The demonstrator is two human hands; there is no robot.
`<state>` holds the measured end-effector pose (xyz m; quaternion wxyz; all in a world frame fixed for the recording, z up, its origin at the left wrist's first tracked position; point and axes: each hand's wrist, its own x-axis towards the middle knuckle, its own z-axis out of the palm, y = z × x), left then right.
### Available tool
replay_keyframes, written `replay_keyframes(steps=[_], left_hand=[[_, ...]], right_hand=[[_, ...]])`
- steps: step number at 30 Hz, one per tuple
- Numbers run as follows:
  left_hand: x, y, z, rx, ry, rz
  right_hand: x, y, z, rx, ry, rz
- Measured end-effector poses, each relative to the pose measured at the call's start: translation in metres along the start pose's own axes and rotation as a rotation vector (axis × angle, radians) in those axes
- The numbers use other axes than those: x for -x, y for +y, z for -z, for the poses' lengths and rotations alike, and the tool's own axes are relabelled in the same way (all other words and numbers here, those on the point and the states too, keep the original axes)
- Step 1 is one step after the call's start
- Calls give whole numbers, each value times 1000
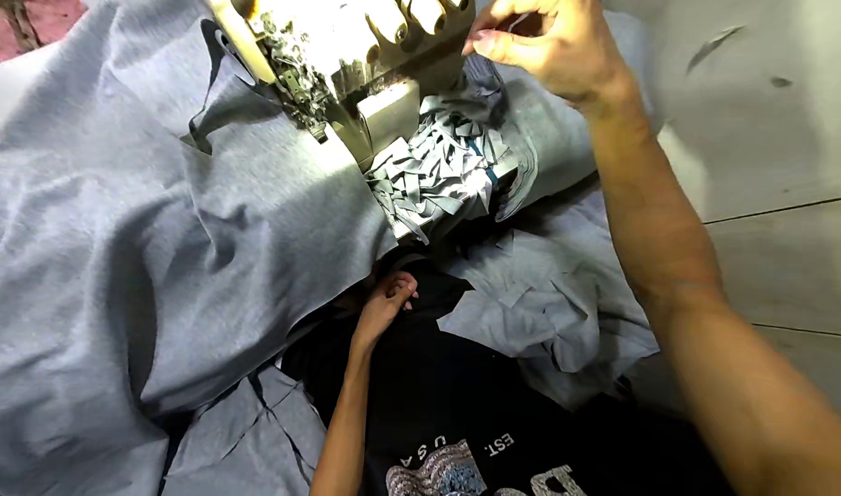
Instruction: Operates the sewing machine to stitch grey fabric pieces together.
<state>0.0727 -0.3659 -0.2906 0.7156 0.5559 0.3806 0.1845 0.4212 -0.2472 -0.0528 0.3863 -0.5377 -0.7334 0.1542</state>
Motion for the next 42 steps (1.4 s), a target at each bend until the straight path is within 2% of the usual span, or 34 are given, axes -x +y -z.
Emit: replay_keyframes(steps=[4, 9, 11, 14, 17, 19, 21, 24, 27, 29, 30, 32, 34, 37, 39, 42], left_hand=[[-1, -1, 1, 4, 4, 7], [-1, -1, 2, 16, 0, 3], [-2, -1, 2, 17, -3, 4], [-1, -2, 1, 26, 4, 5], [1, 5, -5, -23, 24, -29], [4, 20, -13, -56, 29, -132], [7, 47, -23, -22, 28, -288], [3, 100, -32, 98, -2, -467], [-9, 152, -29, 245, -69, -503], [-14, 171, -28, 265, -71, -470], [-16, 174, -29, 227, -60, -451], [-18, 164, -31, 122, -58, -393], [-17, 137, -34, 74, -120, -322], [-2, 90, -41, 59, -279, -204], [6, 60, -45, 42, -384, -129], [9, 27, -44, -29, -439, -46]], right_hand=[[3, -9, -7, 135, -67, -58], [12, -18, -33, 428, -299, -186], [13, -13, -42, 431, -271, -177], [7, -14, -28, 225, -85, -160], [3, -28, -11, -206, 79, -177], [6, -41, -8, -454, 122, -189], [12, -52, -11, -607, 73, -203], [26, -63, -26, -848, -99, -262], [40, -70, -48, -967, -219, -319], [48, -67, -61, -824, -141, -322], [50, -62, -66, -655, -49, -286], [47, -45, -70, -131, 165, -197], [42, -33, -66, 291, 236, -189], [41, -33, -71, 403, 109, -160], [44, -32, -88, 416, -8, -68], [43, -25, -112, 420, -107, 17]])
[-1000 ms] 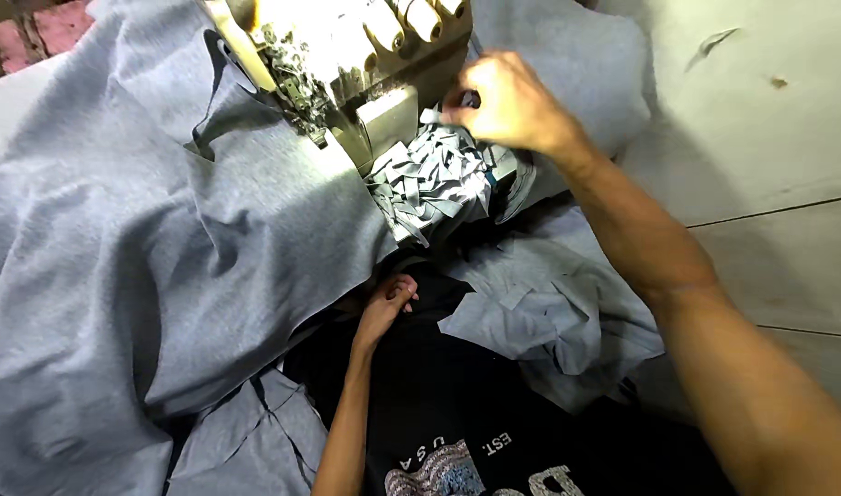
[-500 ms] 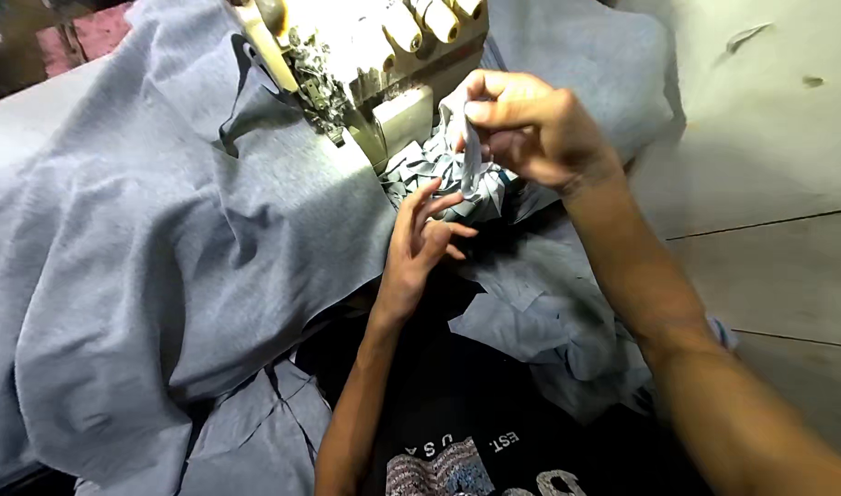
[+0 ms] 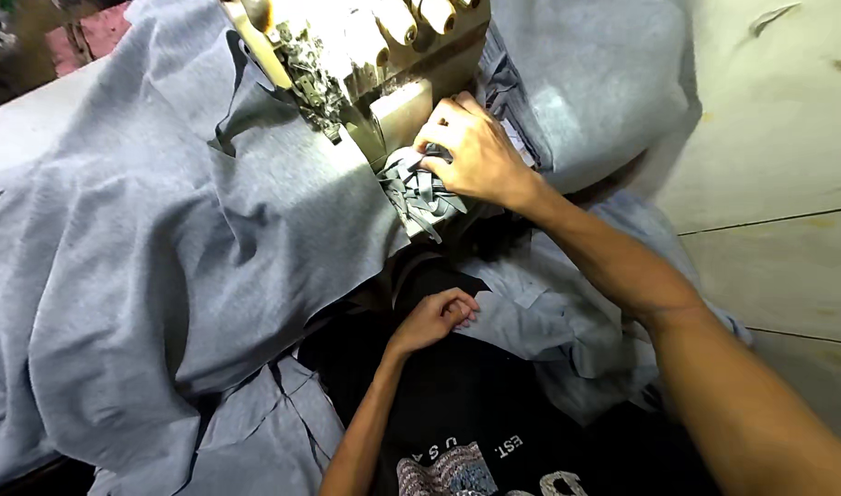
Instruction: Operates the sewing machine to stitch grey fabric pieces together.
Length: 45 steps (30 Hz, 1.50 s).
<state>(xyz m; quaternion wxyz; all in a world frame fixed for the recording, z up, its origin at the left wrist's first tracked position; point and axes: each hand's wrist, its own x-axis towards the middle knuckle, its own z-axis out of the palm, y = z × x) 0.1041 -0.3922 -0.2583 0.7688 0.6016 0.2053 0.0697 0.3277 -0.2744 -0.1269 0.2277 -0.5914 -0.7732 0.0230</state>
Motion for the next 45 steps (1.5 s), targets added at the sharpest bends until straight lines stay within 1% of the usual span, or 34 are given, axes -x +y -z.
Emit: replay_keyframes(steps=[2, 4, 7, 9, 10, 12, 14, 15, 17, 18, 20, 22, 24, 27, 30, 31, 32, 34, 36, 38, 39, 41, 43, 45], left_hand=[[1, -1, 4, 41, 19, -5], [0, 1, 8, 67, 52, -20], [-2, 9, 12, -27, 99, -46], [0, 23, 13, -171, 165, -124], [2, 35, 13, -266, 234, -195], [6, 66, 12, -425, 455, -351], [10, 104, 12, -472, 682, -463], [11, 123, 15, -483, 761, -522], [9, 154, 27, -516, 829, -628], [7, 167, 31, -538, 829, -629], [7, 181, 34, -534, 786, -577], [8, 182, 36, -454, 771, -569], [15, 177, 41, -453, 763, -560], [34, 171, 53, -516, 737, -486], [52, 176, 68, -749, 670, -416], [58, 180, 73, -846, 627, -394], [64, 186, 78, -934, 581, -376], [73, 200, 90, -1071, 495, -329], [75, 218, 106, -1160, 420, -326], [75, 237, 122, -1207, 384, -364], [74, 247, 128, -1223, 373, -372], [67, 262, 141, -1246, 372, -369], [55, 270, 152, -1260, 399, -328], [41, 270, 160, -1248, 431, -290]], right_hand=[[-7, 0, 3, -63, 71, -7], [-14, -2, 19, -171, 186, -58], [-24, 0, 45, -255, 330, -40], [-28, 2, 59, -271, 353, -11], [-29, 2, 65, -286, 353, 9], [-28, -3, 76, -306, 336, 19], [-23, -12, 83, -299, 312, 31], [-21, -17, 85, -312, 297, 47], [-16, -27, 88, -400, 242, 74], [-13, -31, 88, -495, 200, 80], [-10, -38, 84, -750, 111, 65], [-4, -40, 75, -942, 69, -17], [3, -37, 64, -1076, 28, -109], [16, -38, 46, -1335, -47, -274], [27, -51, 29, -1564, -126, -413], [32, -57, 25, -1573, -150, -439], [38, -66, 24, -1508, -148, -466], [45, -77, 18, -1347, -94, -394], [50, -86, 10, -1176, -11, -314], [57, -94, 6, -1096, 38, -289], [60, -97, 4, -1091, 36, -284], [63, -101, 0, -1175, 18, -321], [65, -102, -7, -1377, -46, -389], [68, -99, -14, -1579, -133, -434]])
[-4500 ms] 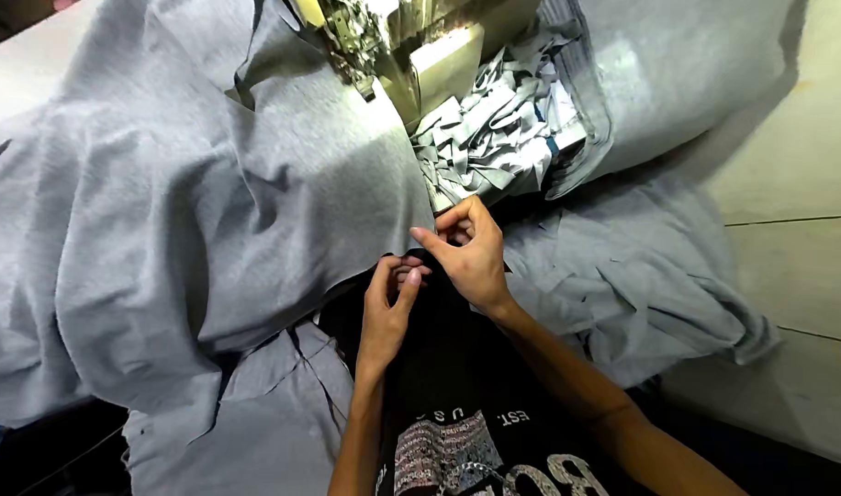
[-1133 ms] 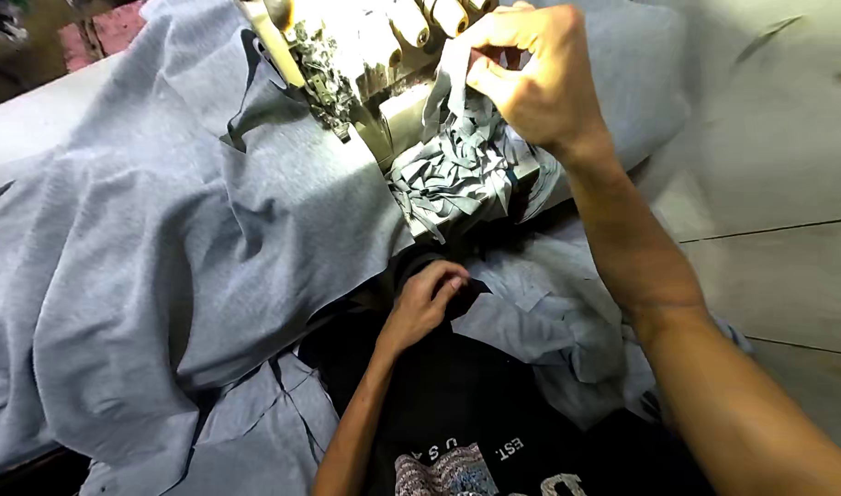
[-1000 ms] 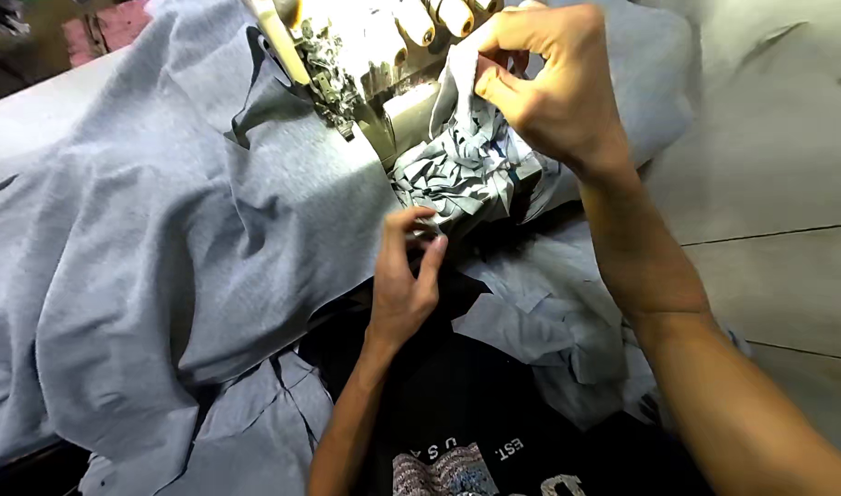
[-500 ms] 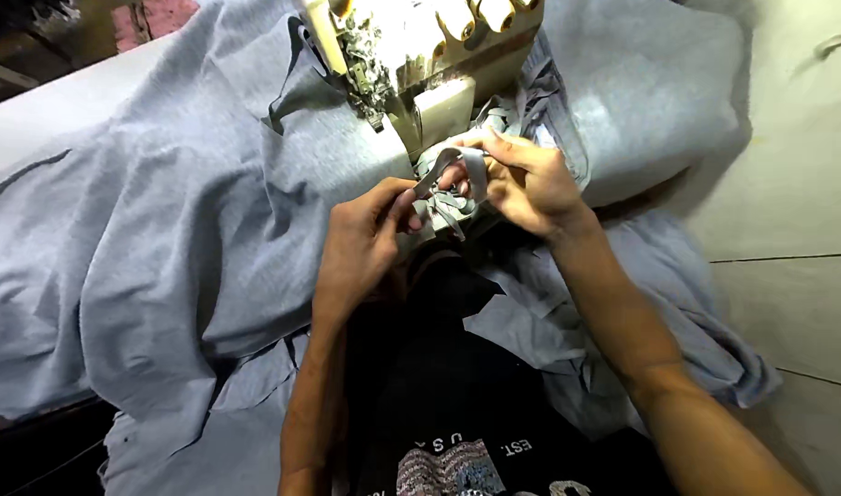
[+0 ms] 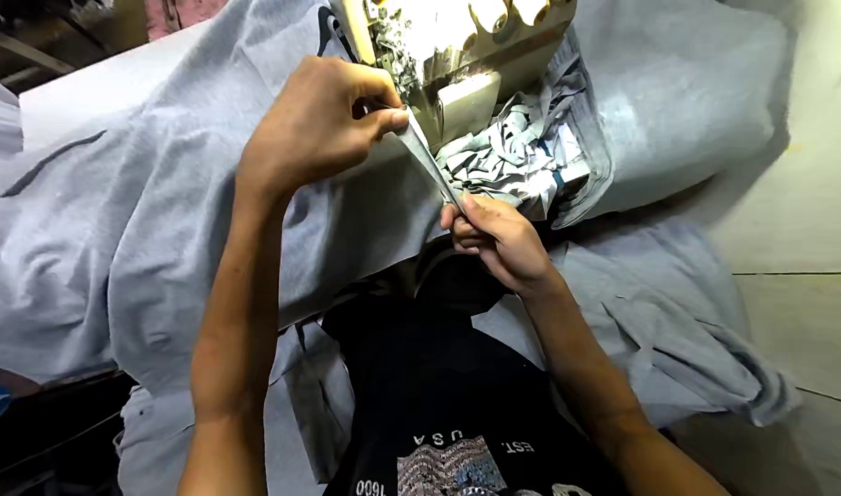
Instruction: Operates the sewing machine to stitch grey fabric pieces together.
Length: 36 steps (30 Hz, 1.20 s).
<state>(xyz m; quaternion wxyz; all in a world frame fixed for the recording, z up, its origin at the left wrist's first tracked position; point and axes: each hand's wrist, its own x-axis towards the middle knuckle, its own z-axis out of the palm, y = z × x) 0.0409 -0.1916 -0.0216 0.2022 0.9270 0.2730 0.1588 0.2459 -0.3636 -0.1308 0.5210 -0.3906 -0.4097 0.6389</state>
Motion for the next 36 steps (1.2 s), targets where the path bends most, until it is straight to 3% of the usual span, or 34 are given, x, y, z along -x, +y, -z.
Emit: replay_keyframes(steps=[3, 6, 8, 12, 14, 17, 20, 23, 25, 30, 36], left_hand=[[-11, -8, -14, -19, 35, 49], [-12, -13, -25, -4, 70, 96], [-11, -13, -26, 23, 81, 94], [1, -4, -15, 72, 50, -63], [6, 3, -6, 101, 10, -189], [12, 7, 5, 226, -91, -383], [16, 9, 11, 289, -174, -453], [18, 6, 12, 333, -198, -482], [19, 3, 9, 417, -143, -460], [17, 1, -6, 441, 52, -234], [9, -4, -28, 299, 134, -13]], right_hand=[[3, 12, 3, -225, -58, -114], [7, 24, 5, -228, -59, -159], [10, 25, 8, 39, -27, -132], [20, 5, 12, 972, 269, 30], [20, -15, 13, 1092, 369, 162], [4, -43, 15, 1019, 374, 391], [-27, -55, 10, 816, 105, 523], [-52, -47, -2, 516, -161, 505], [-57, -41, -10, 317, -229, 451], [-34, -27, -23, 130, -15, 286], [-12, 12, -18, 41, 163, 208]])
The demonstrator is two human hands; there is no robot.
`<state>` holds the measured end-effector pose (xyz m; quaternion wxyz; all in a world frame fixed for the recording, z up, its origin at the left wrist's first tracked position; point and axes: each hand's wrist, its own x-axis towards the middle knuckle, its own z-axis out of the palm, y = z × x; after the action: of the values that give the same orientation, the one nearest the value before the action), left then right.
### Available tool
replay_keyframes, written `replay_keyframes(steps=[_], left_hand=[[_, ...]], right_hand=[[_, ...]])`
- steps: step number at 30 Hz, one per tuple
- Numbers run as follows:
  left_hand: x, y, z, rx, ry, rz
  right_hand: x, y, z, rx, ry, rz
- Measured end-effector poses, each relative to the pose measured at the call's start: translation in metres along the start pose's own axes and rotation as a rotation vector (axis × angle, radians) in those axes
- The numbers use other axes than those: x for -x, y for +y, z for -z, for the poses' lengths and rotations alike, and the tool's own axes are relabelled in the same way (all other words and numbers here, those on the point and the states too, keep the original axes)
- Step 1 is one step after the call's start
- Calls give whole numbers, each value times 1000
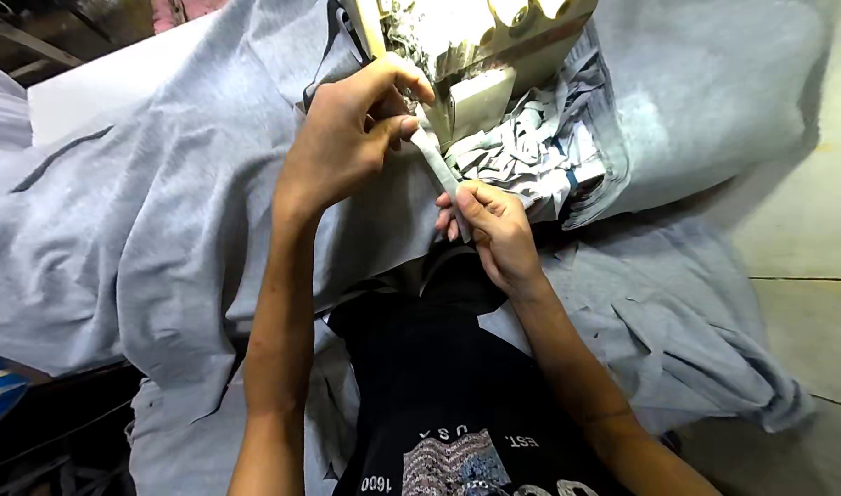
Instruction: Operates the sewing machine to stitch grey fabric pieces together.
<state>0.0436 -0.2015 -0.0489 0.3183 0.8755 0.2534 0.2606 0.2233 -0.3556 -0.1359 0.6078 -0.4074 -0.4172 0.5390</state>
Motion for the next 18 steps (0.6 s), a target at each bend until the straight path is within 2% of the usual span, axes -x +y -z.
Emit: replay_keyframes(steps=[3, 6, 12, 18], left_hand=[[-1, -5, -6, -139, 57, 36], [-2, -7, -14, -154, 131, 50], [-3, -7, -31, -96, 293, 104], [-2, -11, -37, -75, 352, 124]], right_hand=[[14, 19, 1, -38, 128, -74], [26, 37, 1, -19, 209, -113], [41, 62, -4, 82, 261, -83], [49, 77, -5, 89, 314, -73]])
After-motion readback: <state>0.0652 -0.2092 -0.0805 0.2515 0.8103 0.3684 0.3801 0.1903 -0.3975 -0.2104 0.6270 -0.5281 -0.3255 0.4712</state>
